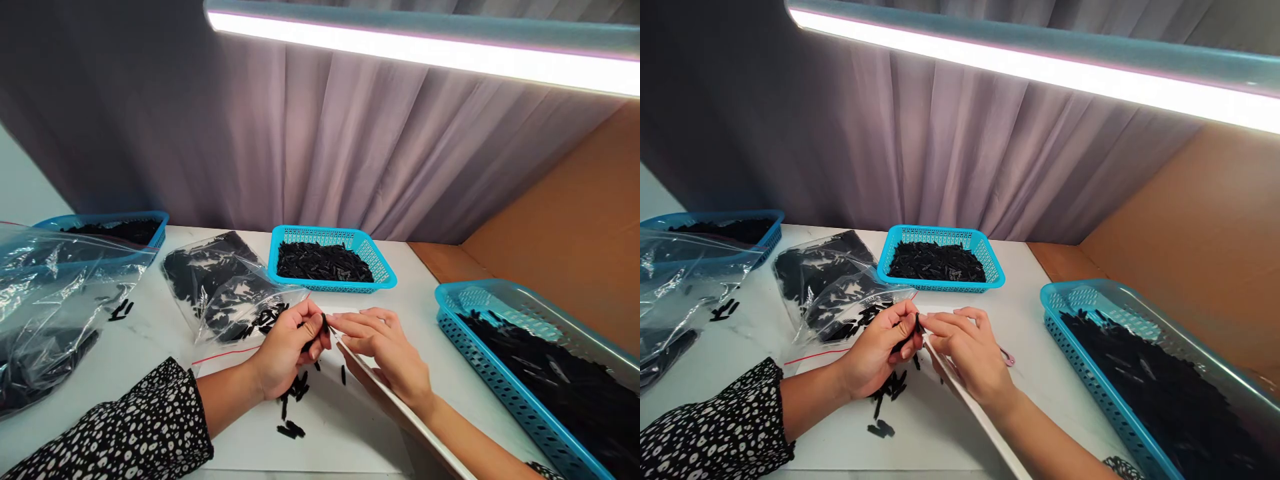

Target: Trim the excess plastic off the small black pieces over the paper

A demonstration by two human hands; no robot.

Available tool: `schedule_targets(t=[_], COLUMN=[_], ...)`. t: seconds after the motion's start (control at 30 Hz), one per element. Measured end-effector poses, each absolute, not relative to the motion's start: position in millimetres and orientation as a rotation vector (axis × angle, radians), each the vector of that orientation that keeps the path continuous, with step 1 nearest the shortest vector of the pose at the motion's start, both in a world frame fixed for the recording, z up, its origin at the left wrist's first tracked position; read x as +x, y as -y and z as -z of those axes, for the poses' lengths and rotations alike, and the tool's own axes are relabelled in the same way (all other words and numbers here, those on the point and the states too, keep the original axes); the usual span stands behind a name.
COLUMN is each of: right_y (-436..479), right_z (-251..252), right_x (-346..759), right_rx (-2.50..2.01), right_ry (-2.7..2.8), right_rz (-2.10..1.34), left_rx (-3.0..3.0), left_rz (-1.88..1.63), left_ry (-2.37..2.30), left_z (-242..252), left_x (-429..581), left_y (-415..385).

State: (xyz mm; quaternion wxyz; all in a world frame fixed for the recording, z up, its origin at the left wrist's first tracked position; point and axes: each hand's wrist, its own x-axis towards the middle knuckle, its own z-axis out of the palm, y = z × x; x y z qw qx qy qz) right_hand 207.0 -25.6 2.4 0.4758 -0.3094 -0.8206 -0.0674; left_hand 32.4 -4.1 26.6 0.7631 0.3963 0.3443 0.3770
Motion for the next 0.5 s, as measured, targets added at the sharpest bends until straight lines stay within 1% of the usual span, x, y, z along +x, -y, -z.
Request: schedule_targets(t=[0.33, 0.5], right_y=[27.5, 31.8], right_z=[-10.5, -16.5], right_x=[202.8, 202.4], right_rx=[-0.787, -0.721], right_ry=[2.020, 2.115], right_rz=[0.269, 0.455], left_rx=[0.839, 0.814], left_rz=[-0.759, -0.734], left_ry=[-0.752, -0.708], left_z=[-29.5, -28.3], left_x=[31.2, 30.5], left_y=[5.9, 6.4])
